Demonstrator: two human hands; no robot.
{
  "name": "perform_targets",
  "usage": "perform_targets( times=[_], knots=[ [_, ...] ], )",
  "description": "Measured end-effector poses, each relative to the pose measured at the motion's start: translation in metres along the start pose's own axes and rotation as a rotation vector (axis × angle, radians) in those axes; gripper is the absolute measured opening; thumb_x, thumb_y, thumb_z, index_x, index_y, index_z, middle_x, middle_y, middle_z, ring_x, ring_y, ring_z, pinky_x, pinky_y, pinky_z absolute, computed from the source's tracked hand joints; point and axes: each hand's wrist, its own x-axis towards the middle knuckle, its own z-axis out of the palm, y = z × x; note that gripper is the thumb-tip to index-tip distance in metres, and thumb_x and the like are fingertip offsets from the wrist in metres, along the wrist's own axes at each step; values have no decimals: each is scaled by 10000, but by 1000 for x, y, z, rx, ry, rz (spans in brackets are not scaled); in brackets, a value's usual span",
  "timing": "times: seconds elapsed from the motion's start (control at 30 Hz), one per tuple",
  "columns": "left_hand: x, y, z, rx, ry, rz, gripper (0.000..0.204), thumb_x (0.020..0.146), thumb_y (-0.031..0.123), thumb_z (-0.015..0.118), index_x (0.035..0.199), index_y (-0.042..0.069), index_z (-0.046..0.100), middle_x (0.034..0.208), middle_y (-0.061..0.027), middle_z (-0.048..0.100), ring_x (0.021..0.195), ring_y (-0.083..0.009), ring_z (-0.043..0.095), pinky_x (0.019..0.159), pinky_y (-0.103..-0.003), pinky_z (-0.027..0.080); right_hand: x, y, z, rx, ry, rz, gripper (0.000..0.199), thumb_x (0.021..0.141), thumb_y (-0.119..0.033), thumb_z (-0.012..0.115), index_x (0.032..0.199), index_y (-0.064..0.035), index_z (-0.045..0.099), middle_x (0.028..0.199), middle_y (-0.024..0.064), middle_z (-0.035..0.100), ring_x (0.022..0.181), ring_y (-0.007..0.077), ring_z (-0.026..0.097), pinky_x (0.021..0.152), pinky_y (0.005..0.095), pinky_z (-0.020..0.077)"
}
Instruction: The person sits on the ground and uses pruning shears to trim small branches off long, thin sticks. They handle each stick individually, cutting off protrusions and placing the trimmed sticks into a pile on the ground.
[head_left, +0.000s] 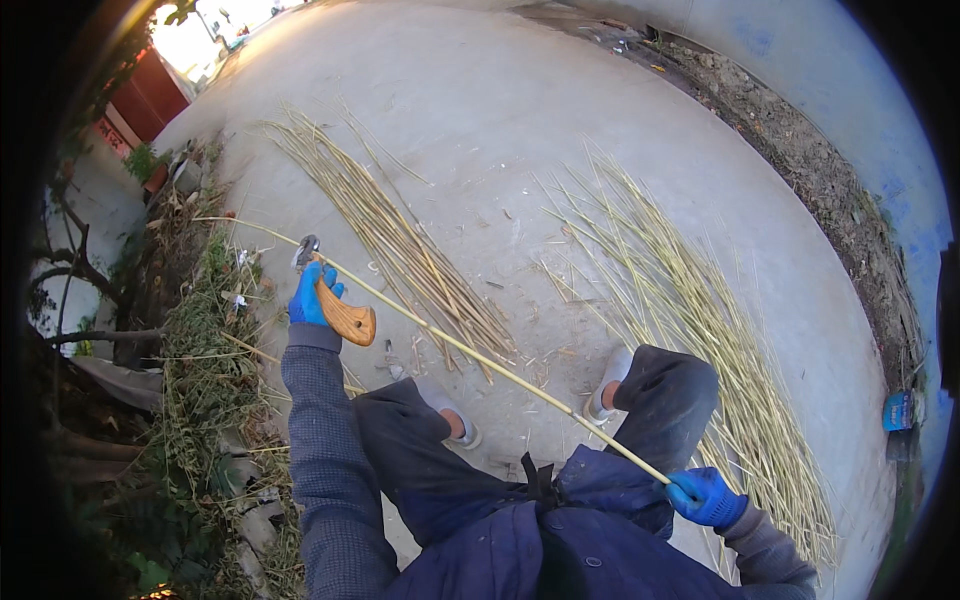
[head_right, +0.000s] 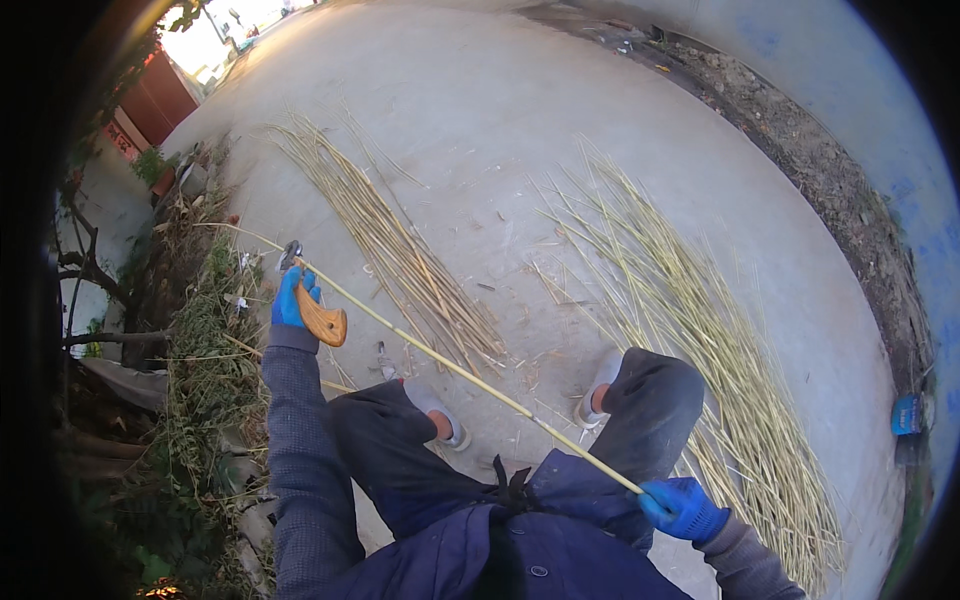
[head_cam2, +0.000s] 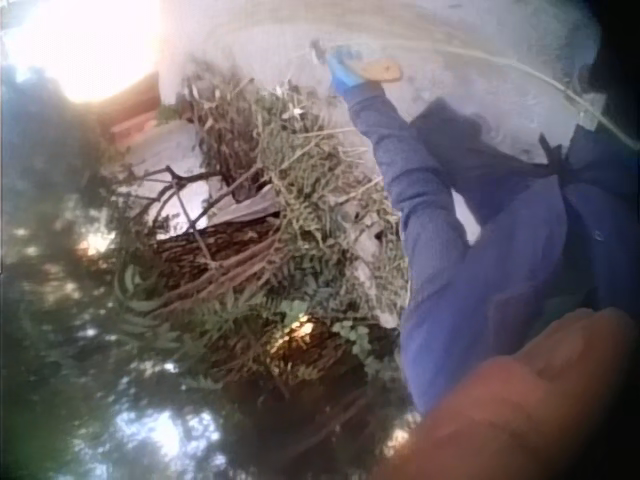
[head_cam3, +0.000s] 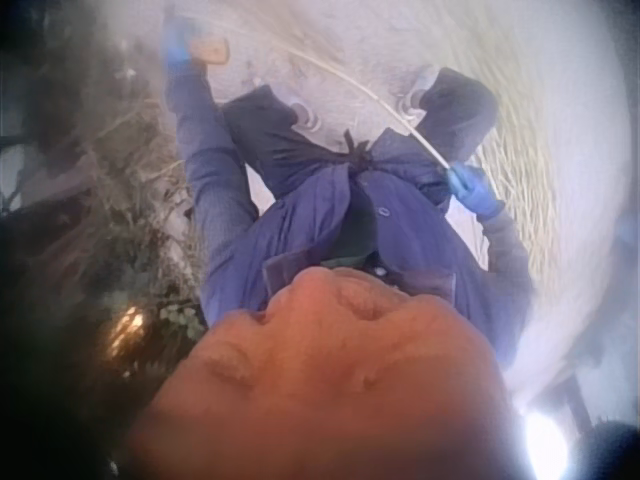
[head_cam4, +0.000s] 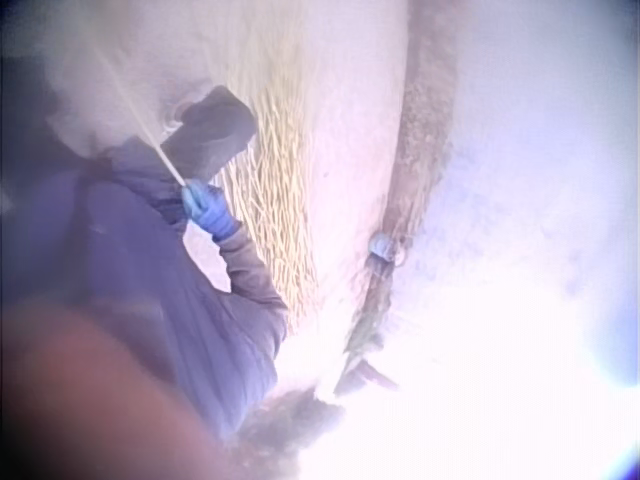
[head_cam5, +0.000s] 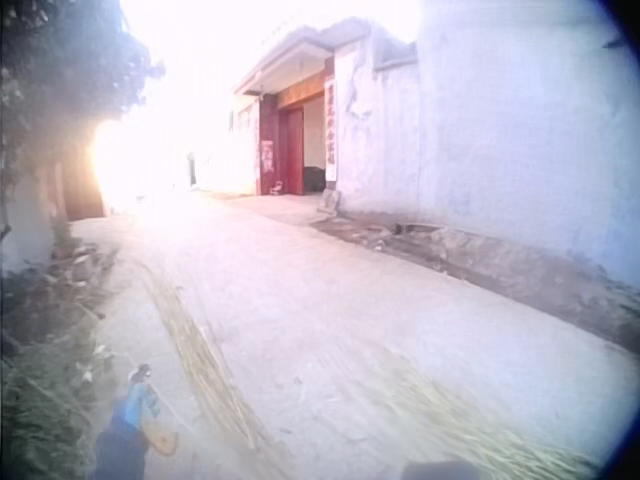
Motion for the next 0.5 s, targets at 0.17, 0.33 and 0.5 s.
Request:
perform_targets(
  times=[0.17, 0.33, 0.5],
  knots=[
    [21, 5, -21, 21, -42, 108, 680, 910, 364, 674, 1442, 19, 429, 1361, -161, 533, 1198, -271, 557, 985, -407, 489, -50, 1, -13, 154, 21, 217, 243, 920, -152, 610, 1121, -30, 674, 725, 107, 686, 638, 233, 683, 618, 325, 542],
    [-65, -34, 48, -48, -199, -56, 547, 930, 349, 663, 1357, 35, 529, 1216, -87, 619, 1053, -179, 582, 902, -354, 500, 39, -22, -36, 104, 55, 149, 328, 915, -162, 624, 1209, -17, 639, 820, 141, 700, 735, 252, 709, 685, 343, 553],
    [-162, -64, 122, -71, -277, -202, 498, 937, 312, 665, 1304, -6, 552, 1079, -94, 672, 822, -170, 636, 638, -300, 552, 156, -46, -12, 44, -3, -42, 269, 958, -187, 589, 1174, -35, 638, 801, 148, 685, 729, 268, 705, 674, 357, 554]
  ],
)
